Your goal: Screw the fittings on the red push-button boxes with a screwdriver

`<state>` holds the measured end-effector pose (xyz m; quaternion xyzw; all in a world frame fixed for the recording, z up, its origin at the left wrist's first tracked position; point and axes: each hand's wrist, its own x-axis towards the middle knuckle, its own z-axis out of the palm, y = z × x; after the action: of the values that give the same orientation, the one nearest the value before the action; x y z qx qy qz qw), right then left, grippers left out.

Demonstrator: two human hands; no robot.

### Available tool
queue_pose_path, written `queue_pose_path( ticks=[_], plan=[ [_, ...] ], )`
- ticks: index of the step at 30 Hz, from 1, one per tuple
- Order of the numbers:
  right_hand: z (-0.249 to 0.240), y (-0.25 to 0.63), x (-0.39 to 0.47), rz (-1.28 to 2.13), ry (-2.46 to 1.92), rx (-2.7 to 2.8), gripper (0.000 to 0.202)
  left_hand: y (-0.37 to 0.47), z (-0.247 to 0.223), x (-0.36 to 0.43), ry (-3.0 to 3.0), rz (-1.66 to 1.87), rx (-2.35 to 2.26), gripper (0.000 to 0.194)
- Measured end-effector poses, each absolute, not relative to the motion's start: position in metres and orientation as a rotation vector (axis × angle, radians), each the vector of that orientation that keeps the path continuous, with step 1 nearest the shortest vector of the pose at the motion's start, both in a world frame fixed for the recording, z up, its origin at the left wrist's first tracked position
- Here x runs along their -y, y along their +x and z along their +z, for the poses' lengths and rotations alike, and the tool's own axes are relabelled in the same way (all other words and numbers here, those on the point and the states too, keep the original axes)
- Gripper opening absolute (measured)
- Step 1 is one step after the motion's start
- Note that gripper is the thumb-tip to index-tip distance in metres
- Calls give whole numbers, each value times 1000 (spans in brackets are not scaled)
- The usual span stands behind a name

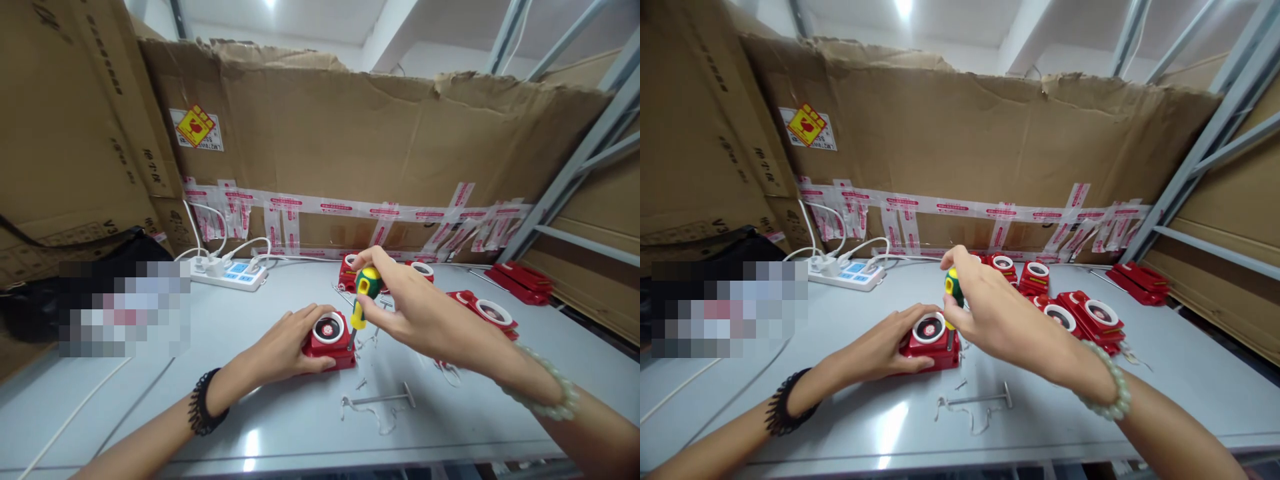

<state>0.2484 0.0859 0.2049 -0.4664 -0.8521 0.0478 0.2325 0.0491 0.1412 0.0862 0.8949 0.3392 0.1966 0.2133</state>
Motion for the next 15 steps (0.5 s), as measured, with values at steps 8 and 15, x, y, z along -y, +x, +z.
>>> queue_pose_path(
  ticks=[8, 15],
  plan=[
    [186, 240, -98, -191, -1356, 2291, 16, 49, 86, -142, 2483, 540, -956, 65],
    [193, 244, -88, 152, -1276, 2313, 18, 49, 85, -142, 2494, 558, -935, 66]
  ],
)
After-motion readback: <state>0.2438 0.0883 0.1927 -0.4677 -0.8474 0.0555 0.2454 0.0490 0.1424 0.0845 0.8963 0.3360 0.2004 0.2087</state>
